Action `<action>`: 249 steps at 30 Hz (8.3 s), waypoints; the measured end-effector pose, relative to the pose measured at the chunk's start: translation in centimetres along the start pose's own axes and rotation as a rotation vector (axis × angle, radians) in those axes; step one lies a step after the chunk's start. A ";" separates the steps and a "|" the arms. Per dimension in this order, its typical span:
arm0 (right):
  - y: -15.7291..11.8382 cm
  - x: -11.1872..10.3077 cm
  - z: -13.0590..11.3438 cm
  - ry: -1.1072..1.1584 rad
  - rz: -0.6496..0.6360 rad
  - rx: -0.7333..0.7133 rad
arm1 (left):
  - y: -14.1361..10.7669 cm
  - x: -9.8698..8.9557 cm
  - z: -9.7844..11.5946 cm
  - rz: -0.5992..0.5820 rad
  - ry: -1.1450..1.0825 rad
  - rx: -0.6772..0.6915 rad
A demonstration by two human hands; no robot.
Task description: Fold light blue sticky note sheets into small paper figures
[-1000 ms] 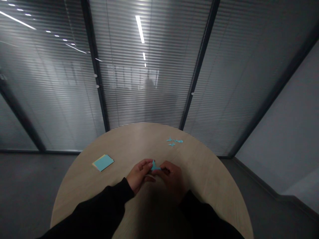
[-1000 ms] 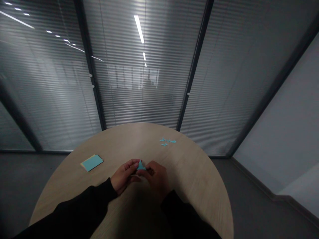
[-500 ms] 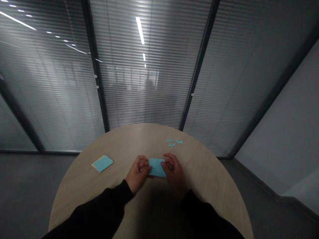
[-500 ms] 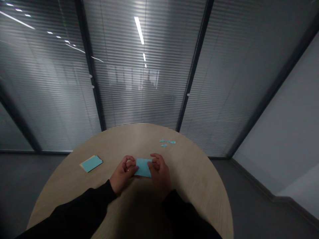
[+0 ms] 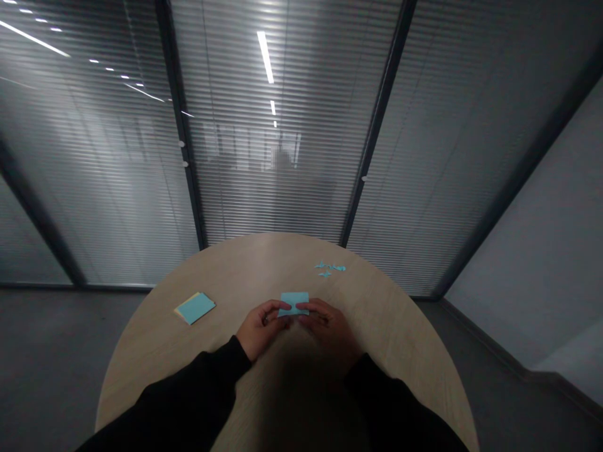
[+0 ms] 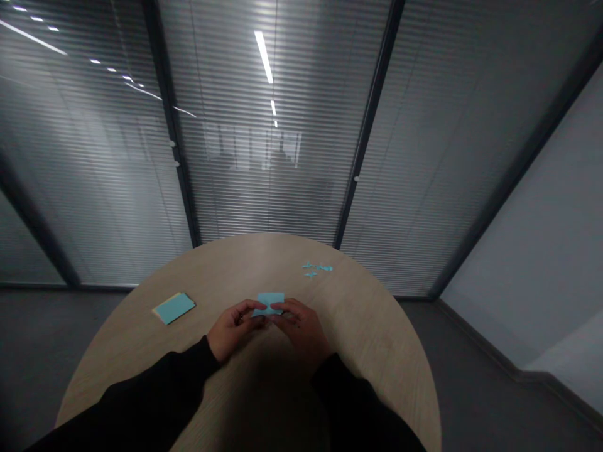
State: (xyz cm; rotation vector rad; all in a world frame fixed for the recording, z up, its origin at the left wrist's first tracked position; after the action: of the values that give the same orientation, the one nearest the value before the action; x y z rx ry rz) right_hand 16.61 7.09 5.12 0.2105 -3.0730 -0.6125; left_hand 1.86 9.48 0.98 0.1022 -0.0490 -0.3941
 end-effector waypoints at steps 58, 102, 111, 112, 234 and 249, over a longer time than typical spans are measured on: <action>-0.5 -0.8 2.8 0.117 0.240 0.212 | -0.5 -1.0 1.4 0.174 0.280 0.054; -0.4 1.0 1.2 -0.122 -0.099 0.208 | -0.9 2.0 -0.8 -0.232 0.628 -0.078; -0.5 0.9 2.5 -0.002 -0.047 0.274 | -0.8 1.5 -1.0 -0.169 0.582 -0.068; -0.5 1.1 2.7 0.004 -0.063 0.286 | -0.8 1.5 -1.0 -0.167 0.576 -0.071; -0.1 0.2 0.2 -0.032 -0.057 0.026 | -1.0 0.9 1.8 0.003 0.109 0.160; 0.0 0.2 2.6 0.207 -0.010 0.154 | -0.6 0.5 0.6 0.047 0.181 0.061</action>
State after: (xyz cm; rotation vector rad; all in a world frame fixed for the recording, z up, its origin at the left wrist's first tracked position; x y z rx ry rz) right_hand 16.30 8.01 2.74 0.2712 -2.9189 -0.3299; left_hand 2.00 8.68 1.50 0.1962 0.1151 -0.3352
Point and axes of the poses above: each hand's wrist, its own y-axis towards the middle knuckle, its own x-axis out of the palm, z = x × y, the point moved 9 cm from there along y, towards the middle knuckle, and after that the axes turned 14 degrees about y, right-handed, at the moved point
